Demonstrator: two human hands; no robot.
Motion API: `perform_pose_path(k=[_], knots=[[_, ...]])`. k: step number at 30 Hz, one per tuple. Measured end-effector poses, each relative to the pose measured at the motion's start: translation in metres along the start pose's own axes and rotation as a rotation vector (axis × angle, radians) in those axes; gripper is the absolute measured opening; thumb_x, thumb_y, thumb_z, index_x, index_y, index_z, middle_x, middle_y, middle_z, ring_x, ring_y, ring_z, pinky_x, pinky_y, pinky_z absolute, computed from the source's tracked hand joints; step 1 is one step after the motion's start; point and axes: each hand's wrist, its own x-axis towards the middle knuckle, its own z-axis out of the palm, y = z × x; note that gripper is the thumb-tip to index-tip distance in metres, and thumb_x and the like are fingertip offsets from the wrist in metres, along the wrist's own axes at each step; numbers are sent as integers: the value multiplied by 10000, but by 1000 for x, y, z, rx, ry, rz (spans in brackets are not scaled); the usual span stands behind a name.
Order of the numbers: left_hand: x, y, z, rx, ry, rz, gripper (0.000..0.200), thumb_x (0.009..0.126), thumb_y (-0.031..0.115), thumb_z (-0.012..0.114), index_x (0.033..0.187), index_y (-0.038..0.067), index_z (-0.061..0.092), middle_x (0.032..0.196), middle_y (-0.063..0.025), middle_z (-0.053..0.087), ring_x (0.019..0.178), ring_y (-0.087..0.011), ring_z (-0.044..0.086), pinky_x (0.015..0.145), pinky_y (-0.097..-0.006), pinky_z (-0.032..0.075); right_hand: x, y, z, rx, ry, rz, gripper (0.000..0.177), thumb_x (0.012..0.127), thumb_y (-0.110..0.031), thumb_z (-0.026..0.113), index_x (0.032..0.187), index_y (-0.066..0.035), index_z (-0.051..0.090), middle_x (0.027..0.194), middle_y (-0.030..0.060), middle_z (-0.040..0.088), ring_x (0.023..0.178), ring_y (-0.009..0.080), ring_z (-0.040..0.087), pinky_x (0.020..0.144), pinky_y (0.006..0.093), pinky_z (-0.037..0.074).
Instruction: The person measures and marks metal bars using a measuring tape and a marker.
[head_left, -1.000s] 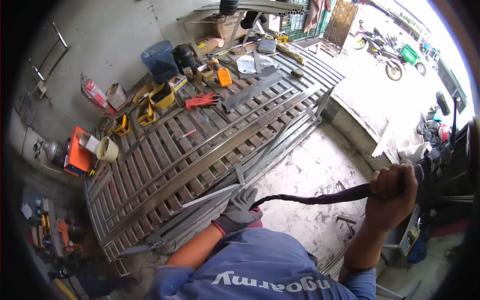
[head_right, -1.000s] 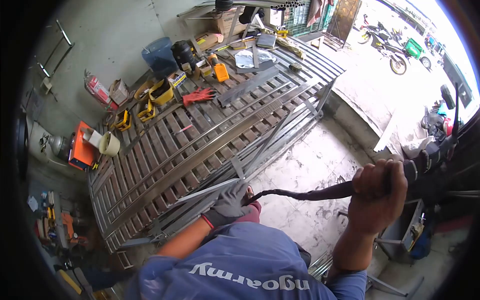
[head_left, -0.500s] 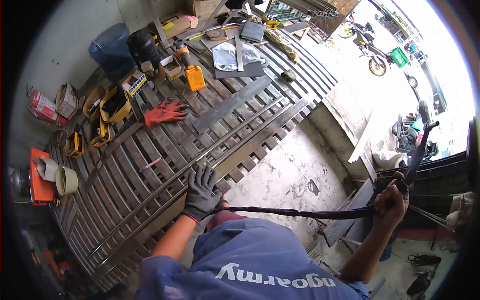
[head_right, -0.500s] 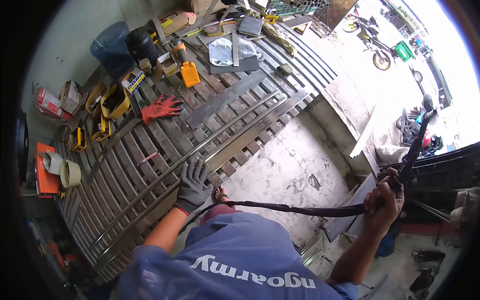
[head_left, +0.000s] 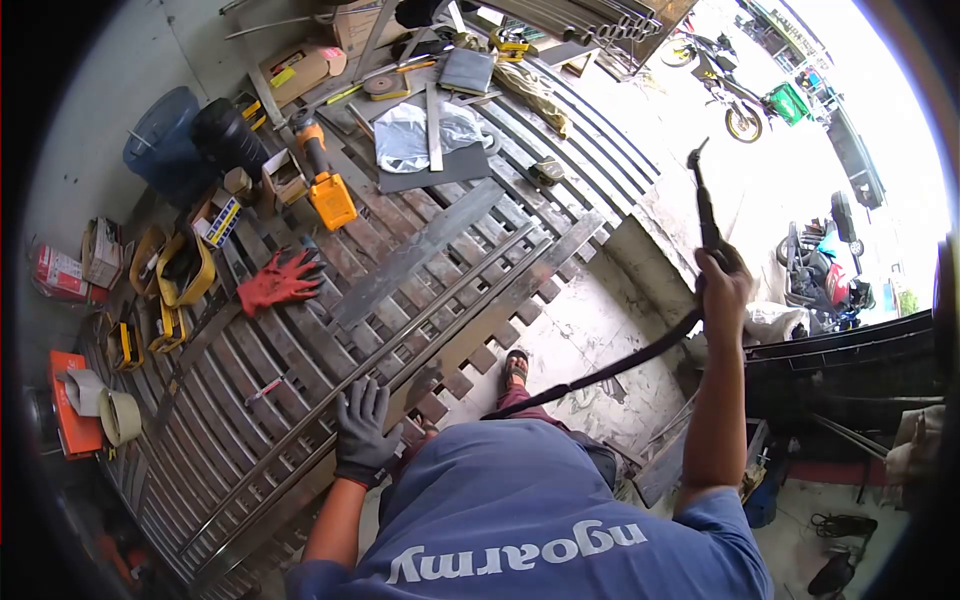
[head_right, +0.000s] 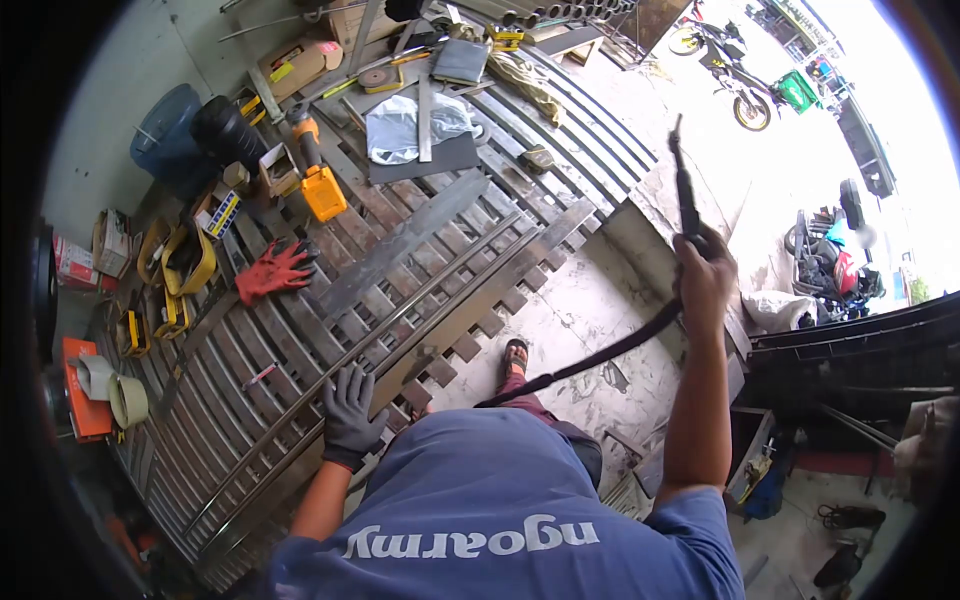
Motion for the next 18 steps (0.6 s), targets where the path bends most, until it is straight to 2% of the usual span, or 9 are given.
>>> perform_pose_path(k=[2, 6, 9, 10, 12, 14, 17, 18], knots=[[1, 3, 2, 23, -34, -35, 905, 965, 605, 651, 1686, 90, 466, 1784, -176, 367, 1676, -401, 243, 1357, -660, 84, 72, 54, 23, -110, -71, -72, 324, 964, -140, 779, 1243, 20, 751, 700, -35, 597, 524, 58, 514, 475, 259, 384], [2, 28, -12, 69, -132, -242, 898, 976, 627, 622, 1690, 106, 464, 1804, -162, 335, 1684, -399, 222, 1362, -660, 58, 197, 152, 93, -52, -249, 22, 310, 944, -166, 792, 1174, 43, 789, 695, -17, 627, 527, 78, 525, 486, 290, 408], [16, 86, -48, 97, -167, -570, 907, 960, 569, 637, 1680, 50, 454, 1808, -204, 303, 1686, -401, 219, 1373, -635, 47, 250, 200, 139, -88, -384, 35, 283, 914, -184, 826, 1077, 48, 815, 651, -13, 625, 529, 74, 541, 496, 288, 428], [22, 106, -57, 108, -162, -665, 907, 955, 551, 642, 1678, 36, 450, 1809, -213, 295, 1686, -402, 220, 1375, -629, 45, 257, 209, 152, -67, -383, 66, 237, 922, -214, 840, 956, 16, 799, 655, -23, 597, 546, 85, 513, 512, 309, 394], [18, 141, -49, 106, -136, -753, 918, 940, 488, 652, 1685, 7, 411, 1800, -231, 301, 1681, -408, 231, 1373, -622, 61, 287, 251, 175, -184, -453, 43, 406, 872, -251, 855, 1107, 77, 811, 731, 76, 701, 654, 159, 654, 625, 363, 514], [14, 184, -48, 118, -154, -816, 917, 938, 468, 656, 1690, 11, 396, 1793, -229, 316, 1678, -411, 237, 1368, -630, 74, 298, 269, 189, -231, -462, 26, 504, 867, -287, 856, 1178, 104, 786, 857, 175, 784, 789, 237, 734, 769, 393, 569], [7, 238, -40, 41, -227, -810, 913, 941, 484, 683, 1669, 3, 412, 1778, -238, 342, 1669, -440, 243, 1357, -641, 97, 309, 277, 196, -250, -456, -80, 561, 884, -305, 848, 1266, 97, 769, 940, 235, 800, 868, 281, 771, 829, 394, 584], [4, 252, -36, 31, -245, -800, 909, 943, 491, 687, 1661, 1, 421, 1777, -239, 344, 1668, -448, 243, 1355, -643, 101, 320, 294, 202, -287, -491, -52, 556, 900, -316, 842, 1256, 104, 768, 926, 223, 802, 866, 273, 773, 831, 401, 584]])
